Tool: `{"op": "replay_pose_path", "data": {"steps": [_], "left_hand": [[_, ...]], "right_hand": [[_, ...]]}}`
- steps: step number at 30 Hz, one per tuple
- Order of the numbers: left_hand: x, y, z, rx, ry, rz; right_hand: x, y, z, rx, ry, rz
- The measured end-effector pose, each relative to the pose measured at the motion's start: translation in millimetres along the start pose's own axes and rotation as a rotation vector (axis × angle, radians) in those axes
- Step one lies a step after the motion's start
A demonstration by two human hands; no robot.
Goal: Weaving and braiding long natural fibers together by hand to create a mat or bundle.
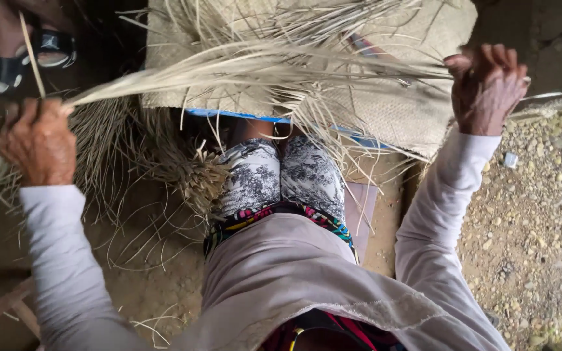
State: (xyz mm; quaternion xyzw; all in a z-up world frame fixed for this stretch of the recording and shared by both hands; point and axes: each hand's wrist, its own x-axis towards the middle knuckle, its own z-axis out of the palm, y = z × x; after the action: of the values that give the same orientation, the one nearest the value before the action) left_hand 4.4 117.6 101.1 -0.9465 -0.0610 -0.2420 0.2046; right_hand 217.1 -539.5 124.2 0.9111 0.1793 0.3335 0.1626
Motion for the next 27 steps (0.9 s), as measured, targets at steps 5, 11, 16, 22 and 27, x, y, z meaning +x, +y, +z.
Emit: {"op": "replay_pose_path", "data": {"steps": [5,11,16,22,27], "left_hand": [[66.4,40.2,-76.5,-0.053,0.393,0.211],[113.1,97.8,-129.2,-0.195,0.671,0.539],[113.4,112.9,-126.7,-0.145,0.775,0.585],[86.6,189.7,-119.2,-1.41,0.553,-0.182],[97.1,223.7,-123.1,-2.724,-0.33,0.095]], "right_hand": [[92.2,-136.2,-144.7,0.88,0.118,-0.116],[128.3,-230.1,-205.6,1.508,0.026,-0.451],[126.2,-242.0,-196.3,2.154,-0.613,-0.35],[118.2,-245.4,-177.6,2.636,-0.41,0.278],[122.4,-252.4,-202.3,2.64,-0.118,0.263]]}}
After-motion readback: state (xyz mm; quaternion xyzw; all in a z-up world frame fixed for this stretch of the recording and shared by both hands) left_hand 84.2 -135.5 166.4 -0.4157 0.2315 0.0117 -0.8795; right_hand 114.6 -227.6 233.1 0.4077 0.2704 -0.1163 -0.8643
